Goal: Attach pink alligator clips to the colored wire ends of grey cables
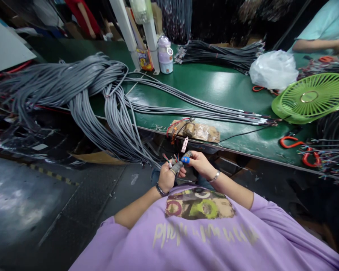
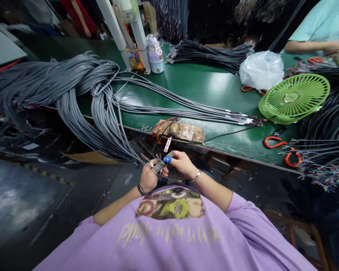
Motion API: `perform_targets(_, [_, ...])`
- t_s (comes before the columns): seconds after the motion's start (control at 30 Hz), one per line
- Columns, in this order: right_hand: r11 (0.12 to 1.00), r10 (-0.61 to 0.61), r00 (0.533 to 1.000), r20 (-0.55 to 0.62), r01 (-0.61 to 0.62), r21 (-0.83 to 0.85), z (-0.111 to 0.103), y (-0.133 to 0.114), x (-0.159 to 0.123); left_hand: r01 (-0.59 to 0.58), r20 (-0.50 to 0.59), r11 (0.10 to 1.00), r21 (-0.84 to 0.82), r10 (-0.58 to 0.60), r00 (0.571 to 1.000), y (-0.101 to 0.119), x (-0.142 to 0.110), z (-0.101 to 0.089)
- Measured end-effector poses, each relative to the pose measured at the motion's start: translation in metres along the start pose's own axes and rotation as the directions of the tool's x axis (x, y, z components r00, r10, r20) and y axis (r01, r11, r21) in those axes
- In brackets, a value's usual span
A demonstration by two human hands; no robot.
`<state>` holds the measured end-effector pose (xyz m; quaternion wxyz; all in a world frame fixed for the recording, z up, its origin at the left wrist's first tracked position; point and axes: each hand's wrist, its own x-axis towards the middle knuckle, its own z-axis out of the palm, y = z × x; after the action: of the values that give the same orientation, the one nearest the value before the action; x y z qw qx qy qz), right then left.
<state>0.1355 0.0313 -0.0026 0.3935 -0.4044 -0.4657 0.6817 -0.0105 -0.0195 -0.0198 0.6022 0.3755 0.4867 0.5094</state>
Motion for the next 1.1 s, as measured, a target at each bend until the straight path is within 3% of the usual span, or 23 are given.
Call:
perform_targets(0.27, [0.997,0.029,0.999,-0.023,-0.027,0.071,-0.002,0.009,0.002,-0.004,-0.043,0.999,-0.042,0.003,0.999,0.003,0.0,0.002])
perform_targets(0.4, [0.983,0.068,0.997,0.03,-0.072,0.167,-0.004,0.007,0.003,0.008,-0.028,1.0,-0.013,-0.008,1.0,0.003,-0.001,0.001])
perform_targets(0.6, [0.986,0.015,0.994,0.107,-0.033,0.166,0.0,0.0,0.002,0.004,-0.006,0.999,0.044,-0.004,1.0,0.004,-0.001,0.001])
perform_targets(0.77, [0.913,0.143,0.984,0.107,-0.173,0.369,-0.01,0.005,0.01,0.032,0.009,0.998,-0.048,-0.032,0.999,0.015,-0.001,0.001])
perform_targets(0.9, [0.875,0.218,0.964,0.154,-0.263,0.407,-0.014,-0.003,0.025,0.045,0.031,0.995,-0.09,-0.042,0.999,0.024,0.002,0.003])
perform_targets(1.03, [0.902,0.162,0.966,0.2,-0.227,0.367,-0.008,-0.01,0.036,0.075,0.135,0.992,-0.104,-0.061,0.989,0.03,0.006,0.004])
perform_targets(1.1, [0.934,0.1,0.987,0.127,-0.137,0.33,-0.004,-0.009,0.038,0.097,0.198,0.992,-0.082,-0.079,0.977,0.032,0.008,0.004])
